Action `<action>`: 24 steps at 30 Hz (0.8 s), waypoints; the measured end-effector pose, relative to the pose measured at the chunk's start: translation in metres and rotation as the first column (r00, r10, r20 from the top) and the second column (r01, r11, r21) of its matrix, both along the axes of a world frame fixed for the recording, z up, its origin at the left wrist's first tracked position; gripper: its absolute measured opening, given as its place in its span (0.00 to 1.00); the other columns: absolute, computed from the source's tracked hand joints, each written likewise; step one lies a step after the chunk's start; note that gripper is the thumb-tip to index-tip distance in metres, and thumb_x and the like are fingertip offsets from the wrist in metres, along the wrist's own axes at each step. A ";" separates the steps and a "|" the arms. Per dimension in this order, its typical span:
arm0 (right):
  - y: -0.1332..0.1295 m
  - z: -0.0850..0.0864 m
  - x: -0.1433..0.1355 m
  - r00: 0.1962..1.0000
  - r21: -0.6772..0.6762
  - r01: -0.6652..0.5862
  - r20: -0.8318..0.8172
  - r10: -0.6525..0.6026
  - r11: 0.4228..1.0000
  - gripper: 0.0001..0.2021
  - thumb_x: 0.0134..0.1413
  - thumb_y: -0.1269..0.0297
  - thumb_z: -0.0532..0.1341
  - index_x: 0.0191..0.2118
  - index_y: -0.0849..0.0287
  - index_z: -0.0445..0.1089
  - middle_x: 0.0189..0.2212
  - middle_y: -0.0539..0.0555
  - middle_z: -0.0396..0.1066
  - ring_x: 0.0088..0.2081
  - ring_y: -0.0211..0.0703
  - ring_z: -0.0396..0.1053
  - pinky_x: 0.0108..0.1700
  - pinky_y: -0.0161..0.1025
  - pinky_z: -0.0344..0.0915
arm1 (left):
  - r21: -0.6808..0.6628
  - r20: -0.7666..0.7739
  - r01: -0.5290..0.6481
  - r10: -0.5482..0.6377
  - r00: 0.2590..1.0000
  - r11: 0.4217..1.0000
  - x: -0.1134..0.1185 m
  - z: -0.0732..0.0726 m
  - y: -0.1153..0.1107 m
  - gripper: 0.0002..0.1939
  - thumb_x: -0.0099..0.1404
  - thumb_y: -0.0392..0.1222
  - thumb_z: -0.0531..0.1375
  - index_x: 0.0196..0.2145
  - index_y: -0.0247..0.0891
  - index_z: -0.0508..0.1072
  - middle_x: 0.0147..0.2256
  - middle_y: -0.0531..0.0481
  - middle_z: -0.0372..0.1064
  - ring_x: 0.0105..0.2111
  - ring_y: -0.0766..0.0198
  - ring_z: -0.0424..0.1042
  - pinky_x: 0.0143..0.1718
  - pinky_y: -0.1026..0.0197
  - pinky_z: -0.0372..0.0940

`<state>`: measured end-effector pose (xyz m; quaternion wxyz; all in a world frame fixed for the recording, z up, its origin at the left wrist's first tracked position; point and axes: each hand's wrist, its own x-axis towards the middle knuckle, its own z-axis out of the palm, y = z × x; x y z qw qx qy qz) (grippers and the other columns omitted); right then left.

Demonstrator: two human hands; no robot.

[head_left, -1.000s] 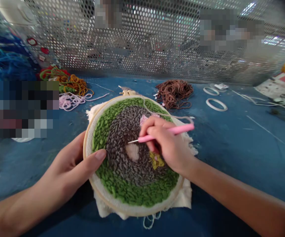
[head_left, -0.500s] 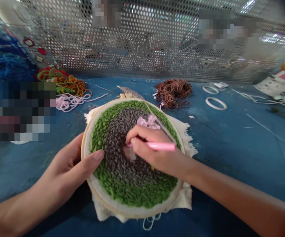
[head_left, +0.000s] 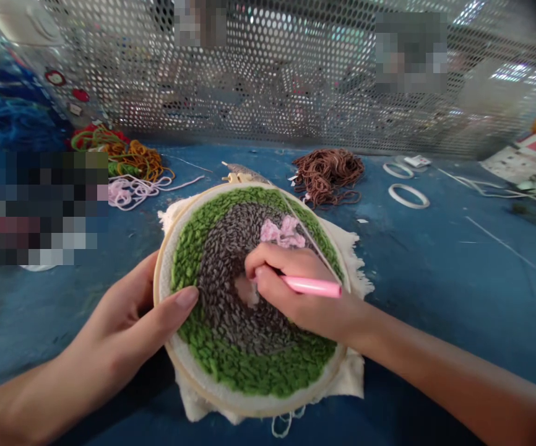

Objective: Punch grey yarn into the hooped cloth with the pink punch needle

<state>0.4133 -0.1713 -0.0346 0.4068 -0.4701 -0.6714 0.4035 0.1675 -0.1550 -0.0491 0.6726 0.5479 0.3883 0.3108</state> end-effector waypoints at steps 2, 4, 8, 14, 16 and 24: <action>0.002 -0.002 0.002 0.997 -0.042 0.018 -0.080 -0.021 0.999 0.08 0.54 0.71 0.55 0.28 0.58 0.70 0.18 0.45 0.65 0.20 0.33 0.59 0.23 0.33 0.54 | -0.007 -0.001 0.002 -0.002 1.000 1.000 0.001 0.000 0.001 0.29 0.63 0.41 0.66 0.60 0.57 0.67 0.54 0.55 0.76 0.49 0.52 0.77 0.33 0.68 0.75; 0.005 -0.008 0.007 0.950 -0.092 0.101 -0.287 -0.124 0.991 0.11 0.54 0.70 0.53 0.24 0.58 0.68 0.13 0.44 0.59 0.15 0.32 0.53 0.19 0.33 0.49 | 0.001 0.003 0.007 -0.007 1.000 1.000 0.002 0.001 0.001 0.29 0.64 0.42 0.66 0.61 0.56 0.67 0.54 0.54 0.76 0.50 0.51 0.77 0.33 0.68 0.76; 0.010 -0.017 0.017 0.843 -0.124 0.178 -0.492 -0.217 0.976 0.12 0.50 0.71 0.52 0.21 0.58 0.67 0.11 0.43 0.56 0.13 0.30 0.48 0.17 0.33 0.44 | 0.028 0.004 0.005 -0.005 1.000 1.000 0.002 0.001 0.001 0.29 0.65 0.42 0.66 0.62 0.55 0.66 0.54 0.53 0.76 0.50 0.51 0.77 0.35 0.68 0.76; -0.002 -0.005 0.007 0.989 0.021 0.088 -0.123 -0.085 0.996 0.10 0.53 0.72 0.54 0.24 0.58 0.67 0.17 0.45 0.62 0.18 0.31 0.56 0.21 0.32 0.51 | -0.015 0.008 -0.003 0.003 1.000 1.000 -0.001 0.002 0.000 0.30 0.62 0.38 0.67 0.60 0.55 0.68 0.51 0.54 0.78 0.48 0.53 0.78 0.34 0.68 0.75; -0.005 -0.001 0.001 0.990 0.059 -0.028 0.139 0.019 0.998 0.07 0.55 0.71 0.55 0.29 0.58 0.69 0.21 0.46 0.66 0.22 0.33 0.61 0.26 0.33 0.55 | -0.014 0.007 -0.013 0.013 1.000 1.000 0.000 0.003 0.000 0.29 0.61 0.36 0.67 0.58 0.55 0.70 0.48 0.55 0.79 0.45 0.55 0.78 0.35 0.68 0.74; -0.004 0.001 0.007 0.957 0.064 -0.111 0.276 0.090 0.992 0.07 0.56 0.71 0.54 0.30 0.58 0.68 0.24 0.47 0.67 0.26 0.35 0.63 0.30 0.33 0.57 | -0.006 -0.174 -0.067 0.065 0.983 0.998 0.007 0.025 -0.002 0.17 0.60 0.50 0.65 0.18 0.39 0.73 0.13 0.58 0.64 0.12 0.69 0.60 0.12 0.70 0.54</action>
